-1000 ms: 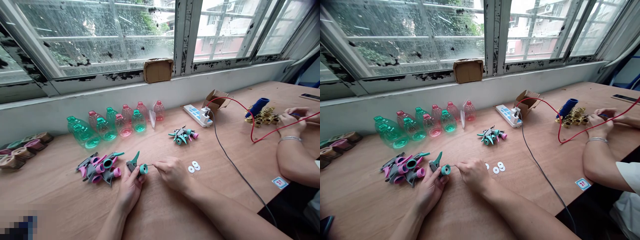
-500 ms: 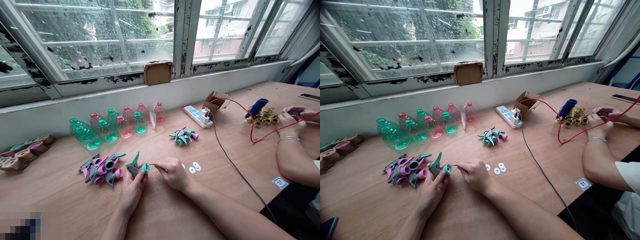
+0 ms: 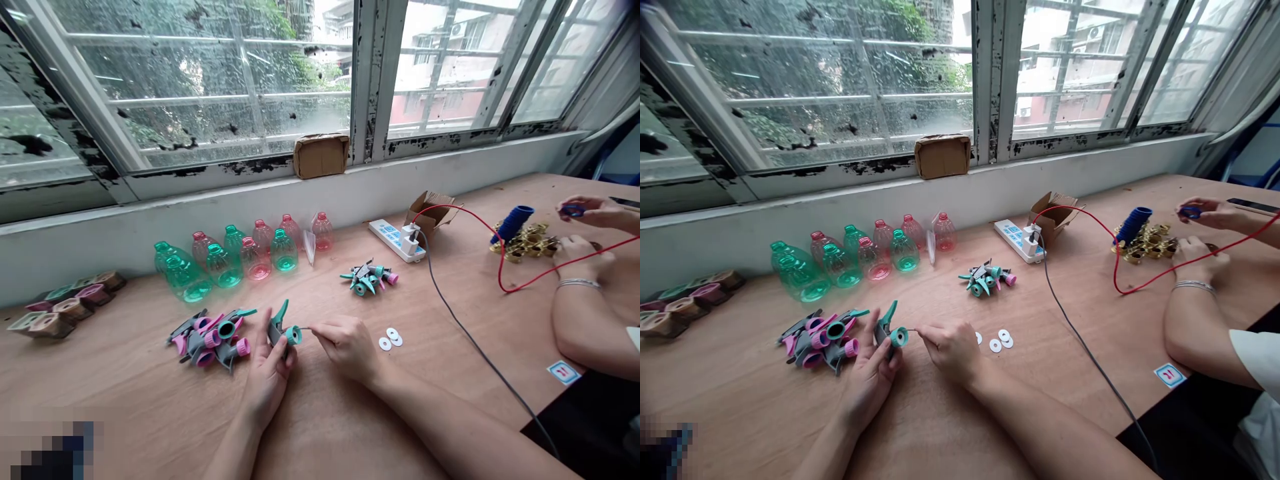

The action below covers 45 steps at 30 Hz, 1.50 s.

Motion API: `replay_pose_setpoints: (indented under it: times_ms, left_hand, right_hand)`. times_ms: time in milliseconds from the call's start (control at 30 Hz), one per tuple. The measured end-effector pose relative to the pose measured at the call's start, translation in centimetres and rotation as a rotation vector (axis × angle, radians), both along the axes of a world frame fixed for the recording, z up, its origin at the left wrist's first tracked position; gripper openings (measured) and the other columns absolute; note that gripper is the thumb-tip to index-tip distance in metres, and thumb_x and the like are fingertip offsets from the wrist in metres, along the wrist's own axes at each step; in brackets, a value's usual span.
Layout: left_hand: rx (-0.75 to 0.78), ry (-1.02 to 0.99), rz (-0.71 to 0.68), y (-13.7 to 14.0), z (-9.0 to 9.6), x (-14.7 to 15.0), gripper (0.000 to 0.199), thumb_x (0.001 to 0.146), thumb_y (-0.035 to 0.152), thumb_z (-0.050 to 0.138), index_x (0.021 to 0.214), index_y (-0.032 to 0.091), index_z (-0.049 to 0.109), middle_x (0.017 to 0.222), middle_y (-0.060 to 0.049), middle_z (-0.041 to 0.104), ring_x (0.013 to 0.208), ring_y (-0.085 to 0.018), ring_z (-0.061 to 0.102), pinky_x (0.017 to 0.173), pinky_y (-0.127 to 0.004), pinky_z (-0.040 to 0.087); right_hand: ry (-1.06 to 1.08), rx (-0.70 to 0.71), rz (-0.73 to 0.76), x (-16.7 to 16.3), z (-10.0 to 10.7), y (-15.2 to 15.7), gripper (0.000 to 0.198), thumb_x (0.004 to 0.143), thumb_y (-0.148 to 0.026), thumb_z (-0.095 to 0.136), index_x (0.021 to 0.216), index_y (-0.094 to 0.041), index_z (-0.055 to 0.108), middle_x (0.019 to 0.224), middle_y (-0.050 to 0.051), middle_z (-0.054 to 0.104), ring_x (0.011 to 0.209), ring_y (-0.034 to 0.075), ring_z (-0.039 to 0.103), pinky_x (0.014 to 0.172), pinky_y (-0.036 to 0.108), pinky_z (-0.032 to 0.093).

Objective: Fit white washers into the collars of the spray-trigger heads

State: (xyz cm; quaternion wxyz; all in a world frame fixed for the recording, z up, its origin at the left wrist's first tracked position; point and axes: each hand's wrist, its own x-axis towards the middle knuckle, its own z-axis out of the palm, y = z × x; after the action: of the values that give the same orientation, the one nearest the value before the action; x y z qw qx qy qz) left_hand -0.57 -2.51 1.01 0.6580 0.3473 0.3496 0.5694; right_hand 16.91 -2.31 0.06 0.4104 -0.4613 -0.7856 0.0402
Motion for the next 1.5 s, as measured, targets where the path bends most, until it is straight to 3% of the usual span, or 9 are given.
replay_pose_setpoints:
  times_ms: [133, 400, 567, 733, 900, 1067, 1233, 1500]
  left_hand:
    - [0.016, 0.086, -0.09, 0.1, -0.8, -0.3, 0.037, 0.076, 0.027, 0.076, 0.112, 0.022, 0.066, 0.073, 0.002, 0.053, 0.061, -0.008, 0.048, 0.058, -0.02, 0.038]
    - [-0.013, 0.085, -0.102, 0.2, -1.0, -0.5, 0.033, 0.076, 0.031, 0.076, 0.105, 0.02, 0.065, 0.087, -0.001, 0.058, 0.063, -0.008, 0.049, 0.06, -0.022, 0.039]
    - [-0.028, 0.062, -0.15, 0.4, -1.0, -0.7, 0.026, 0.079, 0.028, 0.072, 0.103, 0.02, 0.064, 0.088, -0.001, 0.058, 0.07, -0.011, 0.052, 0.064, -0.024, 0.041]
    - [-0.062, 0.071, -0.177, 0.2, -0.6, -0.8, 0.021, 0.079, 0.023, 0.068, 0.099, 0.019, 0.063, 0.08, -0.001, 0.057, 0.069, -0.011, 0.05, 0.063, -0.023, 0.041]
    - [-0.098, 0.065, -0.25, -0.1, -0.1, -0.9, 0.015, 0.077, 0.022, 0.068, 0.089, 0.019, 0.061, 0.073, 0.001, 0.054, 0.062, -0.009, 0.044, 0.055, -0.02, 0.037]
    - [-0.132, 0.013, -0.266, -0.1, 0.0, -1.0, 0.015, 0.075, 0.021, 0.069, 0.087, 0.018, 0.06, 0.071, 0.001, 0.052, 0.061, -0.009, 0.044, 0.052, -0.018, 0.036]
    - [-0.166, -0.072, -0.28, 0.0, -0.1, -1.3, 0.013, 0.077, 0.02, 0.068, 0.086, 0.017, 0.06, 0.07, 0.001, 0.051, 0.06, -0.008, 0.044, 0.052, -0.018, 0.036]
    - [-0.21, -0.119, -0.271, 0.1, 0.1, -1.2, 0.014, 0.077, 0.02, 0.066, 0.086, 0.018, 0.057, 0.064, 0.004, 0.048, 0.051, -0.006, 0.038, 0.049, -0.018, 0.032]
  right_hand:
    - [-0.009, -0.024, 0.016, 0.3, 0.0, 0.0, 0.024, 0.098, -0.022, 0.048, 0.102, -0.022, 0.072, 0.084, 0.004, 0.074, 0.076, 0.015, 0.066, 0.068, 0.024, 0.041]
    - [-0.172, -0.022, -0.023, 0.4, 0.6, -0.3, 0.022, 0.098, -0.021, 0.049, 0.099, -0.024, 0.07, 0.087, 0.001, 0.072, 0.079, 0.014, 0.064, 0.065, 0.025, 0.036]
    - [-0.341, -0.103, -0.063, 0.5, 1.7, -0.2, 0.022, 0.096, -0.023, 0.049, 0.089, -0.025, 0.069, 0.078, 0.0, 0.07, 0.067, 0.013, 0.06, 0.053, 0.028, 0.024]
    - [-0.413, -0.102, 0.029, 1.2, 2.2, 0.0, 0.02, 0.092, -0.021, 0.052, 0.078, -0.022, 0.067, 0.072, -0.001, 0.069, 0.06, 0.011, 0.057, 0.053, 0.029, 0.019]
    - [-0.382, -0.047, 0.171, 2.0, 2.4, -0.2, 0.022, 0.089, -0.02, 0.053, 0.071, -0.02, 0.065, 0.07, -0.002, 0.067, 0.059, 0.009, 0.054, 0.054, 0.028, 0.02]
    - [-0.284, 0.001, 0.251, 2.1, 2.0, -0.3, 0.018, 0.088, -0.016, 0.053, 0.08, -0.022, 0.068, 0.071, -0.002, 0.067, 0.062, 0.01, 0.055, 0.056, 0.027, 0.025]
    - [-0.259, 0.015, 0.225, 1.6, 1.4, -0.5, 0.02, 0.089, -0.017, 0.052, 0.078, -0.022, 0.068, 0.073, -0.002, 0.068, 0.062, 0.01, 0.056, 0.057, 0.026, 0.027]
    - [-0.267, 0.073, 0.238, 1.5, 1.2, -0.3, 0.02, 0.095, -0.02, 0.052, 0.094, -0.025, 0.072, 0.087, -0.001, 0.074, 0.076, 0.012, 0.064, 0.061, 0.023, 0.034]
